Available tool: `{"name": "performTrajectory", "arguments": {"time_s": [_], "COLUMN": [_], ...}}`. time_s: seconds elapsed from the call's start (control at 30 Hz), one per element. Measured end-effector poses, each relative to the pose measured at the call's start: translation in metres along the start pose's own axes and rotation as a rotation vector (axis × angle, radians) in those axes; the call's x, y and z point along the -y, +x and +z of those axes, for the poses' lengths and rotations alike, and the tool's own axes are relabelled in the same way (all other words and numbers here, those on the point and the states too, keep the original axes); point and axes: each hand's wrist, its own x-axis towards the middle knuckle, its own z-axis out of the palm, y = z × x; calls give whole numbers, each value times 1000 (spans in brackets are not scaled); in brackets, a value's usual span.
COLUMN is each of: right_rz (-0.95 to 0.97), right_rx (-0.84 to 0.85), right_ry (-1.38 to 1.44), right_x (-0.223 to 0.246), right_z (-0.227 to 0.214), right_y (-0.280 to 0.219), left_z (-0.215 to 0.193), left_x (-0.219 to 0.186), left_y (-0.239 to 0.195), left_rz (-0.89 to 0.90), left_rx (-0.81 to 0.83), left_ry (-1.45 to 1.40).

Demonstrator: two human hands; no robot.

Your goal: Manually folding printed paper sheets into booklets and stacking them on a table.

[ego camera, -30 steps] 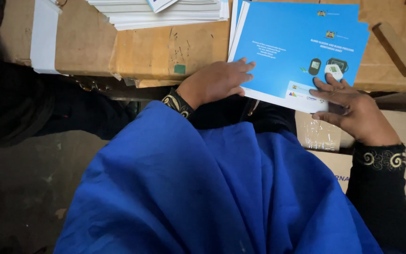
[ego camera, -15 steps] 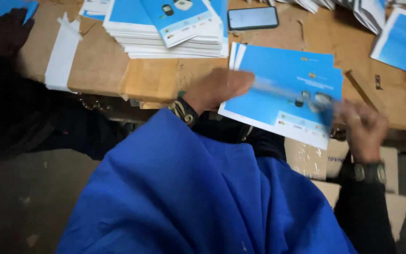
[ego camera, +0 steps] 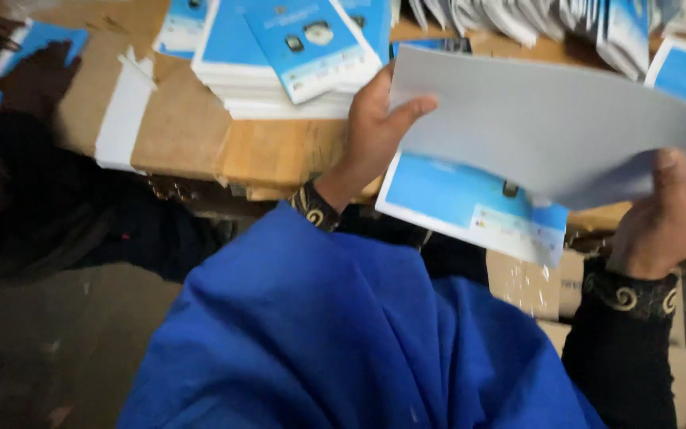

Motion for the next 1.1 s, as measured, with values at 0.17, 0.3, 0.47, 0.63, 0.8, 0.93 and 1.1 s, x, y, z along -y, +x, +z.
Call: {"name": "performTrajectory", "arguments": {"time_s": [0.17, 0.3, 0.47, 0.63, 0.8, 0.93, 1.1], "right_rz": [192, 467, 258, 258, 111, -8, -6], "right_rx": [-18, -67, -16, 220, 419, 513, 794], "right_ry": [-147, 12, -146, -303, -207, -253, -179], "right_x": [-8, -23, -29, 3, 79, 85, 71], "right_z": [9, 20, 12, 45, 110, 118, 104], "right_y": [-19, -59, -76, -76, -67, -64, -59], "left_z": [-9, -8, -3, 13, 36, 34, 3], "left_x": [24, 83, 70, 61, 2, -15, 84], "left_y": [-23, -52, -58, -66, -75, -76, -78], "left_rz": [-157, -223, -216, -300, 113, 72, -183], "left_rx": [79, -33, -3, -3, 283, 205, -61], "left_ry": [147, 185, 359, 442, 412, 378, 402]}}
